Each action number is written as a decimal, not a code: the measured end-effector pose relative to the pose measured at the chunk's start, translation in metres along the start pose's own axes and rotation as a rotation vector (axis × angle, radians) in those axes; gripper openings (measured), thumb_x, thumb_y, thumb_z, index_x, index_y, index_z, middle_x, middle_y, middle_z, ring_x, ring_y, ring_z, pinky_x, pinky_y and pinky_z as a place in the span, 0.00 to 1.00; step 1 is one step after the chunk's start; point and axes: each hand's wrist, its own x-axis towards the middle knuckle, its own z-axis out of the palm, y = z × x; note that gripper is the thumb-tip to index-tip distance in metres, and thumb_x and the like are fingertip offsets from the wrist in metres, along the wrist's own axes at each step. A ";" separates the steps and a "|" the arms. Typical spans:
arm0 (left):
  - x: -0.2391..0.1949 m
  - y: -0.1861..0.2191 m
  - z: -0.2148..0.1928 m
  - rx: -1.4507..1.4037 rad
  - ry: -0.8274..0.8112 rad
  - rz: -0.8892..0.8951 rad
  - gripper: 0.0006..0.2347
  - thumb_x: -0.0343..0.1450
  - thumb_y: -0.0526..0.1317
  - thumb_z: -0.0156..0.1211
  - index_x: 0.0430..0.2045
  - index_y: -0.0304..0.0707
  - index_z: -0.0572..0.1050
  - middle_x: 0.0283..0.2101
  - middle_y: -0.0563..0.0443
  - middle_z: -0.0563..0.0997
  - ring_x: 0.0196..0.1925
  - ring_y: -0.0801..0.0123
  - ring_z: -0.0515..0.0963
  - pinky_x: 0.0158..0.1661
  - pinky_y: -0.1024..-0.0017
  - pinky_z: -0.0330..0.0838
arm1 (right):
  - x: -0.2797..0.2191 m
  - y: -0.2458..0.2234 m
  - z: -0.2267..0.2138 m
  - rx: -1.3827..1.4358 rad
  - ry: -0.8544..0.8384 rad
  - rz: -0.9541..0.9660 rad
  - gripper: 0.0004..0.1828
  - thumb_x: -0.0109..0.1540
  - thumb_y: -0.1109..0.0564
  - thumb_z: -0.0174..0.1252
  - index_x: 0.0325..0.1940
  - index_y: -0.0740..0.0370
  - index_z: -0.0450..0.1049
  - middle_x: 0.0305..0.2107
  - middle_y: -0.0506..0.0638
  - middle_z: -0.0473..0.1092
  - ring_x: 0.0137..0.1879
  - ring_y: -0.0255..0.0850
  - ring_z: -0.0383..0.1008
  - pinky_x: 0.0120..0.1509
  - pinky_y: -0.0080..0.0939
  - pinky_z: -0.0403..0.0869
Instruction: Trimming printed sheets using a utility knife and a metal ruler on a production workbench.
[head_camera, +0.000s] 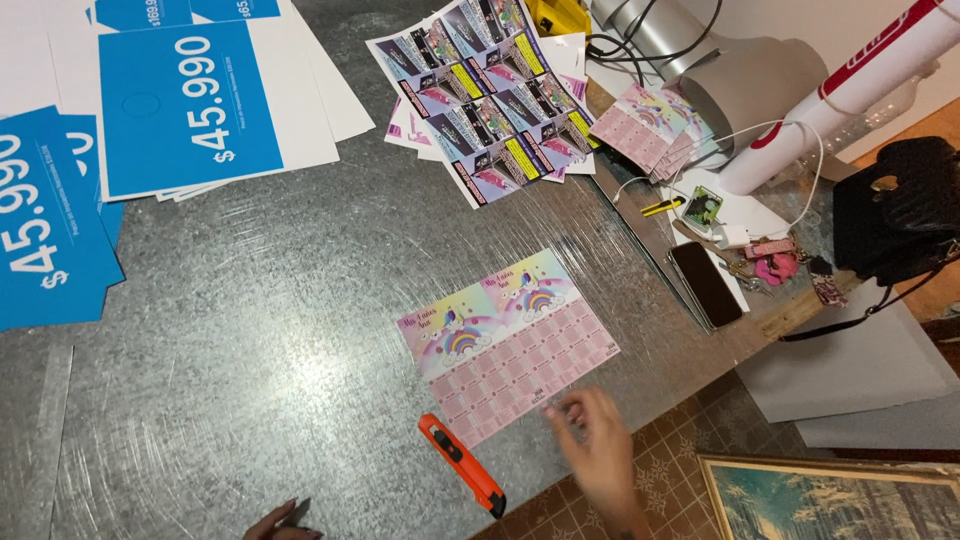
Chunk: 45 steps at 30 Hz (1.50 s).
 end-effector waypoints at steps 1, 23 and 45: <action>-0.007 0.031 0.026 -0.003 0.002 -0.002 0.32 0.69 0.37 0.65 0.71 0.23 0.67 0.37 0.22 0.96 0.40 0.31 0.98 0.64 0.47 0.79 | -0.012 -0.003 0.015 -0.003 -0.002 0.000 0.23 0.64 0.33 0.59 0.46 0.52 0.79 0.39 0.44 0.75 0.44 0.35 0.76 0.45 0.39 0.77; -0.055 0.299 0.183 0.174 -0.023 0.052 0.21 0.73 0.33 0.63 0.63 0.40 0.73 0.49 0.44 0.88 0.40 0.71 0.81 0.42 0.74 0.74 | -0.063 -0.032 0.069 0.075 -0.204 -0.103 0.09 0.73 0.55 0.52 0.57 0.55 0.70 0.38 0.48 0.75 0.33 0.37 0.68 0.33 0.40 0.65; -0.039 0.293 0.227 0.089 -0.216 -0.028 0.20 0.74 0.33 0.60 0.64 0.37 0.73 0.51 0.42 0.85 0.44 0.69 0.81 0.51 0.70 0.78 | 0.118 0.074 -0.080 0.740 -0.018 0.316 0.21 0.76 0.52 0.51 0.30 0.65 0.68 0.45 0.62 0.80 0.50 0.52 0.86 0.54 0.46 0.87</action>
